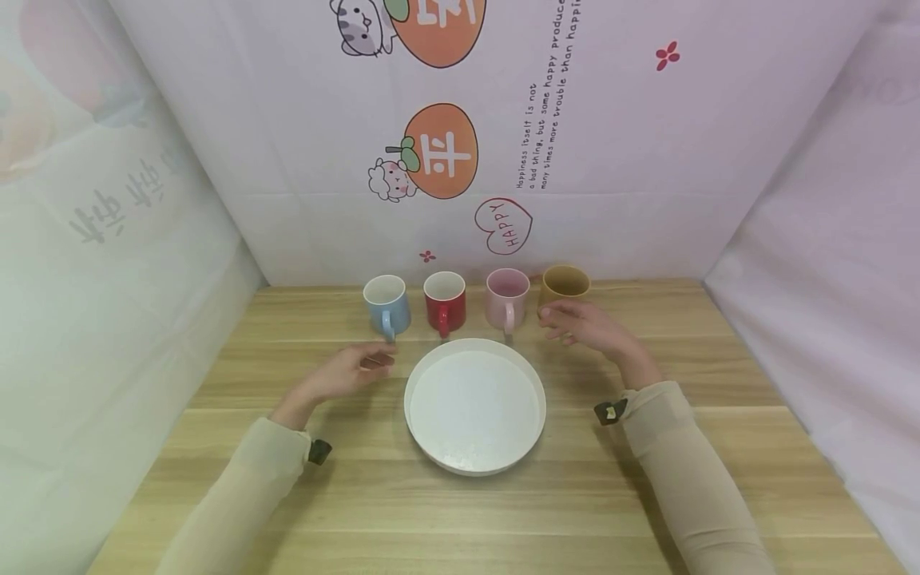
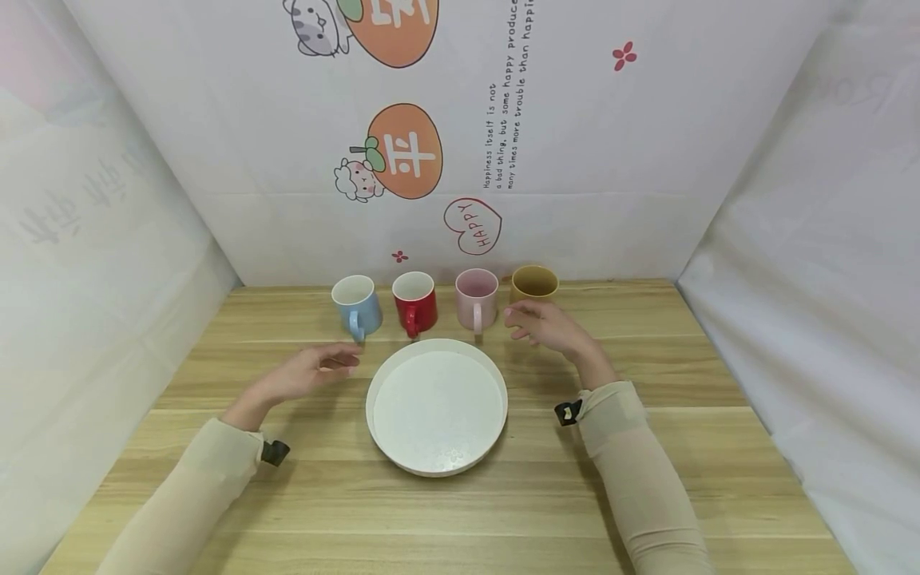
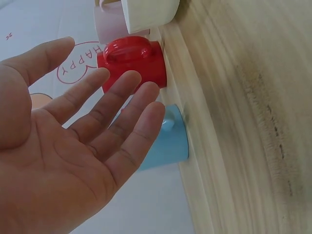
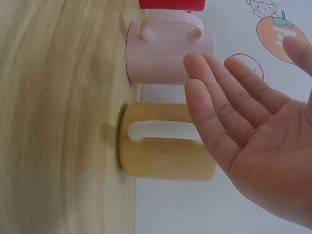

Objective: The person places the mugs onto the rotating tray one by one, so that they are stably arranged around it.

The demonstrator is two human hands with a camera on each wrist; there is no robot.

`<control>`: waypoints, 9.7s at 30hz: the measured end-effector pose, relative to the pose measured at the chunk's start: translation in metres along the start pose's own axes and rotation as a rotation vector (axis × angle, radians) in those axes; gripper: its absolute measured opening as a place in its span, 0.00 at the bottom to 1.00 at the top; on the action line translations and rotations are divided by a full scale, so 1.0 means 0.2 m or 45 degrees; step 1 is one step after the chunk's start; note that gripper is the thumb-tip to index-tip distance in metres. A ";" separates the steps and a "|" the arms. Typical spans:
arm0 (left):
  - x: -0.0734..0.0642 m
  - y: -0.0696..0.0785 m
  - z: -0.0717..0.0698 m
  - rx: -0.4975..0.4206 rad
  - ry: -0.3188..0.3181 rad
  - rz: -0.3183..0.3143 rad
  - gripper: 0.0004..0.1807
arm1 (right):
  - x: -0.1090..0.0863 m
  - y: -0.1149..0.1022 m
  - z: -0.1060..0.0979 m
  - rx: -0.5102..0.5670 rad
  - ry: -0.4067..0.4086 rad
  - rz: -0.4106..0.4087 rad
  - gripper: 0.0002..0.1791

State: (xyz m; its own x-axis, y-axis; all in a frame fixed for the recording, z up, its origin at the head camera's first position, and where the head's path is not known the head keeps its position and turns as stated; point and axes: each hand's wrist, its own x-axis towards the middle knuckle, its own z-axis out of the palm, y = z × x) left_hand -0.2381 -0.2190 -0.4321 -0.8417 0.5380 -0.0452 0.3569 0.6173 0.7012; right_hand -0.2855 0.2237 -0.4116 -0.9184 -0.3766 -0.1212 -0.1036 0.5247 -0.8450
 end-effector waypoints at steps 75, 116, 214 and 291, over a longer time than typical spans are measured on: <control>-0.01 -0.03 0.15 -0.102 -0.103 0.018 0.27 | 0.22 0.05 0.13 0.175 -0.013 0.118 0.32; 0.00 -0.02 0.17 -0.037 -0.103 -0.027 0.28 | 0.34 0.04 0.22 0.026 0.060 0.163 0.22; 0.00 -0.02 0.17 -0.062 -0.137 -0.009 0.30 | 0.28 0.06 0.22 -0.304 0.329 -0.049 0.12; -0.01 -0.03 0.18 -0.081 -0.124 -0.017 0.31 | -0.06 -0.22 0.42 -0.101 0.113 -0.245 0.07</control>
State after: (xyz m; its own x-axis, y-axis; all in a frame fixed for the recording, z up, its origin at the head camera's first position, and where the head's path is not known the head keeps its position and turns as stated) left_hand -0.2246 -0.2032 -0.4621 -0.8019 0.5849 -0.1218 0.3164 0.5887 0.7438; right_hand -0.2380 0.1421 -0.4169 -0.9085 -0.4086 0.0876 -0.3067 0.5097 -0.8038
